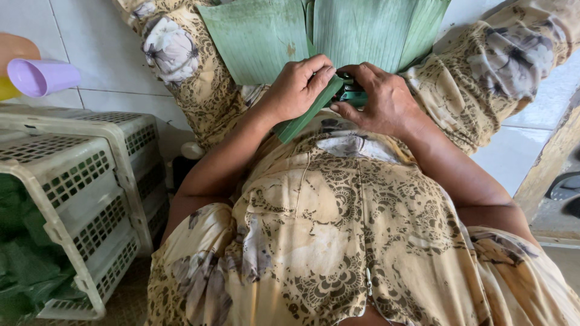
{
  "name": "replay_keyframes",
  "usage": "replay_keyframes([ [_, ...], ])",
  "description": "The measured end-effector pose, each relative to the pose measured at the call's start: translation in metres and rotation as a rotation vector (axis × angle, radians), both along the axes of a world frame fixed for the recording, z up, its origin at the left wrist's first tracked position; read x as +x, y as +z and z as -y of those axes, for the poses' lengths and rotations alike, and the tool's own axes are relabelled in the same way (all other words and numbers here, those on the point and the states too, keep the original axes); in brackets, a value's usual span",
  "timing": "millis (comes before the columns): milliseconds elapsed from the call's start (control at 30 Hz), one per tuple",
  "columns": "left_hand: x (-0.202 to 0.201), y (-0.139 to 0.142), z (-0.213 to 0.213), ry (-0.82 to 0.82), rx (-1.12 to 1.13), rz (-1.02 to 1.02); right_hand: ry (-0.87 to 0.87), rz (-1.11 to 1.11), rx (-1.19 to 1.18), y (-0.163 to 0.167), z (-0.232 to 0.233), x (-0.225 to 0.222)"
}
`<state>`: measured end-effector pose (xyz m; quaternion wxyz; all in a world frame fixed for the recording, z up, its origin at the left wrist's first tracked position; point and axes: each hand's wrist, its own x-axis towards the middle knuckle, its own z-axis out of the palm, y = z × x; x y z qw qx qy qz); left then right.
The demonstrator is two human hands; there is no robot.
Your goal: The person sits on the floor folding cut banana leaf strips into cylindrical leaf cups, pressing and creasing the folds by hand, and places finished folded leaves onto a tray. The person occasionally uses scissors to trim the leaf material.
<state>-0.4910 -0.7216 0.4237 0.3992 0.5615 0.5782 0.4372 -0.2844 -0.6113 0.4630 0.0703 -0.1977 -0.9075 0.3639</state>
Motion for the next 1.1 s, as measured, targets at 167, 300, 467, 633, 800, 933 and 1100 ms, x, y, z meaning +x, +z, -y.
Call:
replay_keyframes([
  [167, 0.006, 0.006, -0.001, -0.015, 0.044, -0.058, 0.016, -0.04, 0.172, -0.001, 0.005, 0.001],
  [300, 0.007, 0.006, -0.004, -0.02, 0.036, -0.098, 0.015, -0.031, 0.244, -0.009, 0.008, 0.004],
  [467, 0.01, 0.004, -0.002, -0.031, 0.011, -0.121, 0.028, -0.041, 0.31, -0.025, 0.01, 0.014],
  [633, 0.015, -0.014, 0.002, -0.032, -0.041, -0.152, 0.07, -0.059, 0.383, -0.053, 0.011, 0.014],
  [800, 0.008, -0.055, 0.008, -0.031, -0.127, -0.059, 0.042, 0.027, 0.275, -0.064, 0.013, 0.006],
  [933, 0.007, -0.083, 0.009, -0.038, -0.354, 0.385, -0.031, -0.23, -0.148, -0.058, 0.004, 0.009],
  [1100, -0.003, -0.07, -0.005, -0.236, -0.244, 0.726, -0.226, -0.311, -0.377, -0.06, -0.007, 0.009],
])
